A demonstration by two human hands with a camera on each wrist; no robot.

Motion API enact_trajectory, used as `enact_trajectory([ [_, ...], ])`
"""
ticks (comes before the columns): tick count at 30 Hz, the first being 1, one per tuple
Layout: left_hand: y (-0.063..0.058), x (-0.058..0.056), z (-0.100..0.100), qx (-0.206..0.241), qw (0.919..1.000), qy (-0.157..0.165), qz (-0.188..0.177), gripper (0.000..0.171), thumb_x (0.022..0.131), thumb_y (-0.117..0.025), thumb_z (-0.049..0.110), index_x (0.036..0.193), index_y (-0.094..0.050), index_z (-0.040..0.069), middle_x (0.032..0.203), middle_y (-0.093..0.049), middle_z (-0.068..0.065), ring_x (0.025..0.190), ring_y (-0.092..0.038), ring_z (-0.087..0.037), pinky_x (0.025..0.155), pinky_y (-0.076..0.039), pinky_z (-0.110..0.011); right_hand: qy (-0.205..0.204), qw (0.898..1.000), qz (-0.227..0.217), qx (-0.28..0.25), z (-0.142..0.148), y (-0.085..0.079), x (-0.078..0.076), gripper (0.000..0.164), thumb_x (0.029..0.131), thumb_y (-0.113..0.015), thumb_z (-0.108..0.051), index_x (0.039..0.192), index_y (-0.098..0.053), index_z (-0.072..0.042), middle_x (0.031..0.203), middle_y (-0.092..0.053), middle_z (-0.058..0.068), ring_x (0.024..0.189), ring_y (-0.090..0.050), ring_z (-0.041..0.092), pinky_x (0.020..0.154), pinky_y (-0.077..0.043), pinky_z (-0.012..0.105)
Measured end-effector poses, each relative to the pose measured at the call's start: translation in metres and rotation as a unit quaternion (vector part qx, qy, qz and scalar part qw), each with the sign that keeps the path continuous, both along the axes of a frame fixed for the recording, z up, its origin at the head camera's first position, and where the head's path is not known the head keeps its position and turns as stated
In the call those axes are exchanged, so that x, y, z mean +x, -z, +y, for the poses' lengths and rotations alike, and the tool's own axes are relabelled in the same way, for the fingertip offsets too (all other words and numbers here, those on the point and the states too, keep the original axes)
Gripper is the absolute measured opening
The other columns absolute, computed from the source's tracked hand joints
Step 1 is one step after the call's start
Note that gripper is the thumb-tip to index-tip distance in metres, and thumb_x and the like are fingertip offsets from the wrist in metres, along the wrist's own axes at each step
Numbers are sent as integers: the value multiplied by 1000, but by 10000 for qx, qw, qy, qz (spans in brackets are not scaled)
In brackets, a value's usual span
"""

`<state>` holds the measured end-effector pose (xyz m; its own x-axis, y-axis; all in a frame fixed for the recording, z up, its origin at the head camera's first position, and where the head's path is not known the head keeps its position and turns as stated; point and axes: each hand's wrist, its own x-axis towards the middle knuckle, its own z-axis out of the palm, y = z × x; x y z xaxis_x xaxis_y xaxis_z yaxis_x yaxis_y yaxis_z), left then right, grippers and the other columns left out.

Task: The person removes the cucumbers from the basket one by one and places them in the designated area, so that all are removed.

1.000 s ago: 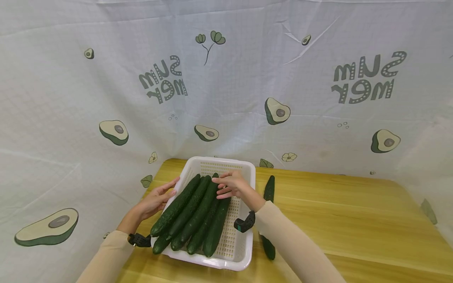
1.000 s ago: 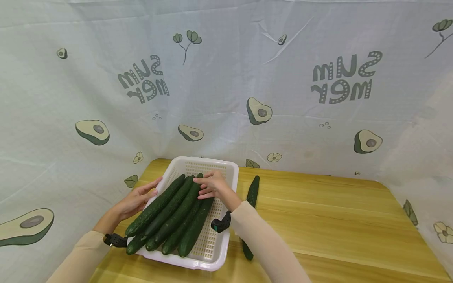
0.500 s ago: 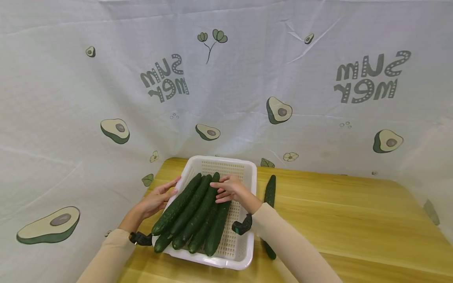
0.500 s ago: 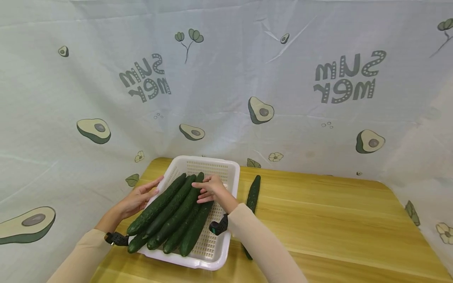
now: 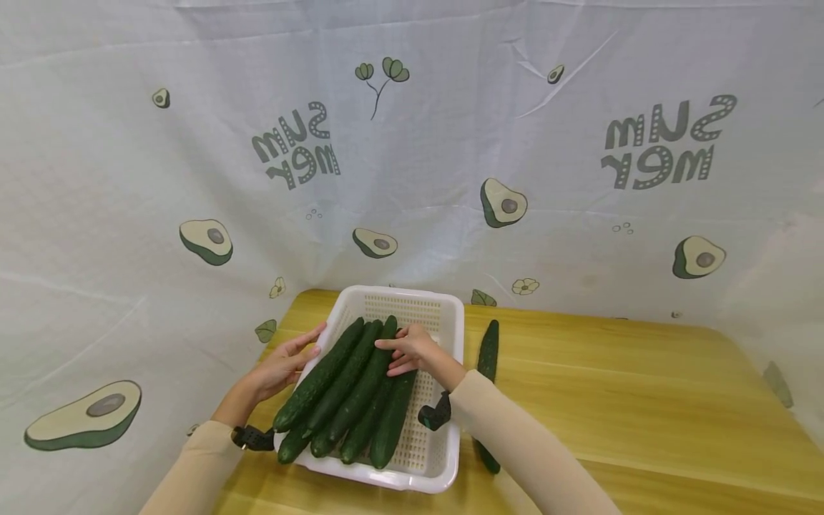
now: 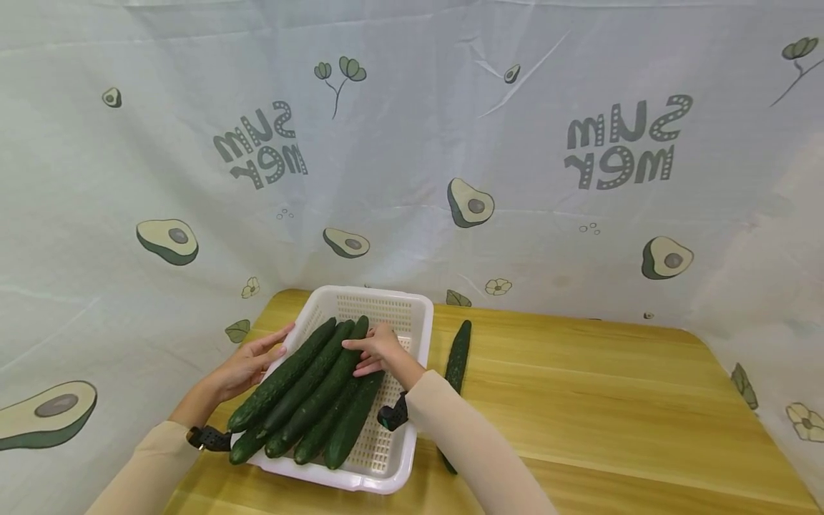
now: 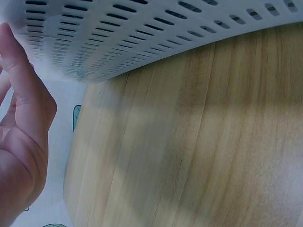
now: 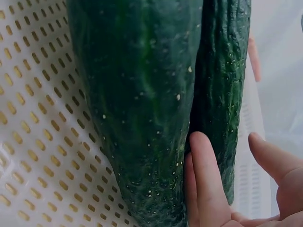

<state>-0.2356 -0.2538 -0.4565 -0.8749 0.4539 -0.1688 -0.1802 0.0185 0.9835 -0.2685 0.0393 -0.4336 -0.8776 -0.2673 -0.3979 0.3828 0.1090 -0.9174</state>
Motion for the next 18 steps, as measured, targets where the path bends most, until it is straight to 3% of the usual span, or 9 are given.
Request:
enact_trajectory([
  [13,-1,1,0,68,10000,24,21,63,108,-47,17,162,-15,19,164,-6,-13,92,-65,-11,69,-57,-24,-206,9998,75,16,-5,7,1,81,90,-77,-11,147,-26,16,115,-53,42,93,-66,48,69,-60,44],
  [18,-1,1,0,63,10000,2,1,62,108,-46,16,162,-14,19,164,-6,-13,95,-65,-11,71,-57,-25,-253,9995,156,125,-7,7,2,85,89,-78,-14,148,-24,15,112,-54,39,91,-67,47,67,-60,43],
])
